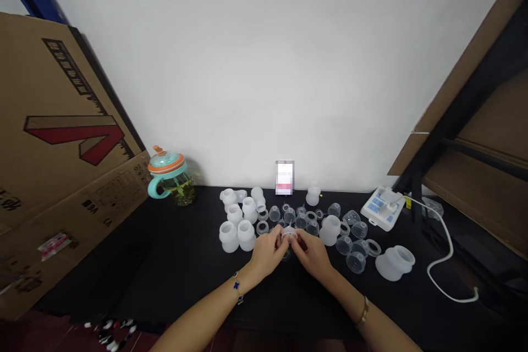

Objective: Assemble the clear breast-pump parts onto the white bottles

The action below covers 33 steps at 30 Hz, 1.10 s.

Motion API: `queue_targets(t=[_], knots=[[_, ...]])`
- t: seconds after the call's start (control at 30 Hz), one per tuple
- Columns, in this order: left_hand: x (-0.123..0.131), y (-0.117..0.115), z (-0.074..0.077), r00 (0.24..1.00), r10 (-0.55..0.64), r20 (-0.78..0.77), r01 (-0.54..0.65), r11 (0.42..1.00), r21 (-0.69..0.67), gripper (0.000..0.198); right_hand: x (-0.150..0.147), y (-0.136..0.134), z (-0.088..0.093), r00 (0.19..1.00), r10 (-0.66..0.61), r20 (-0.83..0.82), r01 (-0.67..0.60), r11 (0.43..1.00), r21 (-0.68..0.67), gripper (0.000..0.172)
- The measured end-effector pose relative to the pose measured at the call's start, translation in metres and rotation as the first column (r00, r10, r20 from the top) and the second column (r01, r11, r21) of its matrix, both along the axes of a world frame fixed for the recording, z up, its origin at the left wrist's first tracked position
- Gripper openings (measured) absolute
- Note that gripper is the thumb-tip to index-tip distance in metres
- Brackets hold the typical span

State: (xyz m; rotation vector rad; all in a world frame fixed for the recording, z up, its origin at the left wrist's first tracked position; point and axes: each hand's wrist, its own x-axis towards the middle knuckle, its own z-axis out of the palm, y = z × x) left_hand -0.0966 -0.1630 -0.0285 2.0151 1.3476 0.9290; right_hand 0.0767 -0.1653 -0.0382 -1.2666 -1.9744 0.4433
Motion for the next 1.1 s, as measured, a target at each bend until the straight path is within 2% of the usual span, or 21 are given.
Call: queue_targets(t=[0.47, 0.6, 0.77, 0.93, 1.1], knots=[[-0.0007, 0.002, -0.0044, 0.998, 0.023, -0.063, -0.02, 0.998, 0.052, 0.027, 0.0001, -0.0006, 0.0022, 1.0, 0.007, -0.021, -0.007, 1.0, -0.026, 0.032], [-0.0008, 0.0026, -0.0054, 0.993, 0.05, -0.109, -0.043, 0.997, 0.065, 0.024, -0.001, -0.0007, 0.0025, 0.998, -0.01, -0.06, 0.007, 0.998, -0.058, 0.023], [-0.0014, 0.0057, -0.0058, 0.979, 0.105, -0.176, -0.087, 0.991, 0.106, 0.019, 0.0012, 0.0016, 0.0037, 0.992, -0.045, -0.114, 0.036, 0.996, -0.085, 0.025], [-0.0019, 0.0036, -0.0018, 0.992, 0.08, -0.101, -0.072, 0.995, 0.075, 0.014, 0.0035, 0.0044, 0.0019, 0.996, -0.039, -0.08, 0.032, 0.995, -0.089, 0.02], [-0.0016, 0.0027, -0.0005, 0.997, 0.066, -0.049, -0.062, 0.996, 0.071, 0.022, 0.003, 0.0044, 0.0011, 0.993, -0.014, -0.113, 0.003, 0.995, -0.1, 0.022]])
